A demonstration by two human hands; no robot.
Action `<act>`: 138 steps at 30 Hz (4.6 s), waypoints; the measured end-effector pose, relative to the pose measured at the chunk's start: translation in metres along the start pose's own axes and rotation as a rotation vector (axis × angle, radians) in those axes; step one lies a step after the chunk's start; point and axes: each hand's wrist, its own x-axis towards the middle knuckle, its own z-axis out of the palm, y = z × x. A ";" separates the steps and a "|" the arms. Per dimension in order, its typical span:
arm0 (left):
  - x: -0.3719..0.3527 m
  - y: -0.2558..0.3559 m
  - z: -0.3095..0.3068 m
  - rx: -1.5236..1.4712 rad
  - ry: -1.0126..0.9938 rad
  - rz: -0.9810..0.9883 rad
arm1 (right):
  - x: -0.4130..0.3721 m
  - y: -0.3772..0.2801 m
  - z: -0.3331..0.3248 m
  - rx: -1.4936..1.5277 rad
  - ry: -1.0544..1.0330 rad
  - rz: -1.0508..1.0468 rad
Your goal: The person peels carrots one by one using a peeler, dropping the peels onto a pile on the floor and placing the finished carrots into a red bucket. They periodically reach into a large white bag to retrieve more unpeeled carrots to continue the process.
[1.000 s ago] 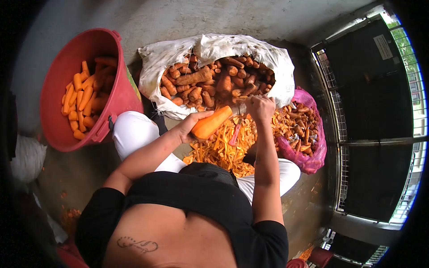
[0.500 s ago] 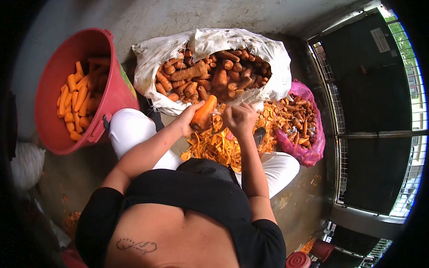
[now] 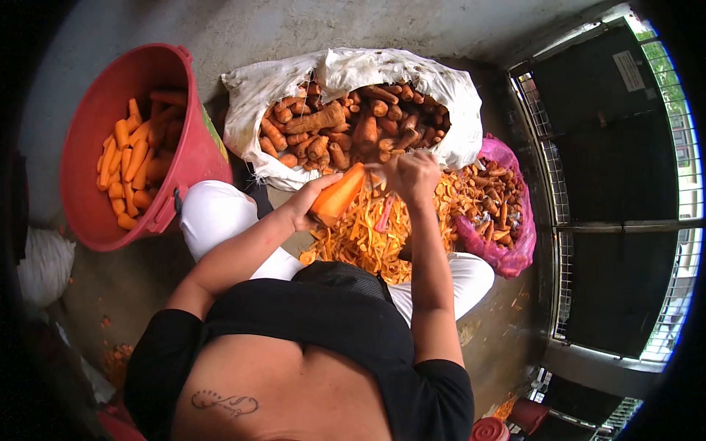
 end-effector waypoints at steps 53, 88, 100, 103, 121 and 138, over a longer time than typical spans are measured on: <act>0.025 -0.003 -0.008 0.002 0.094 0.012 | -0.057 0.029 0.016 0.324 -0.036 0.571; 0.028 -0.010 -0.014 -0.055 0.105 -0.080 | -0.053 0.014 0.019 0.436 -0.093 0.732; 0.024 -0.005 -0.018 -0.012 0.155 -0.031 | 0.000 -0.058 -0.007 0.314 -0.077 -0.104; 0.020 -0.004 -0.021 0.004 0.048 -0.012 | -0.005 -0.046 0.005 0.322 -0.054 -0.033; 0.030 -0.015 -0.019 -0.090 0.023 -0.023 | -0.042 -0.004 0.006 0.361 -0.101 0.475; 0.012 -0.002 -0.020 0.053 -0.095 -0.039 | -0.014 0.023 0.029 -0.068 -0.148 0.151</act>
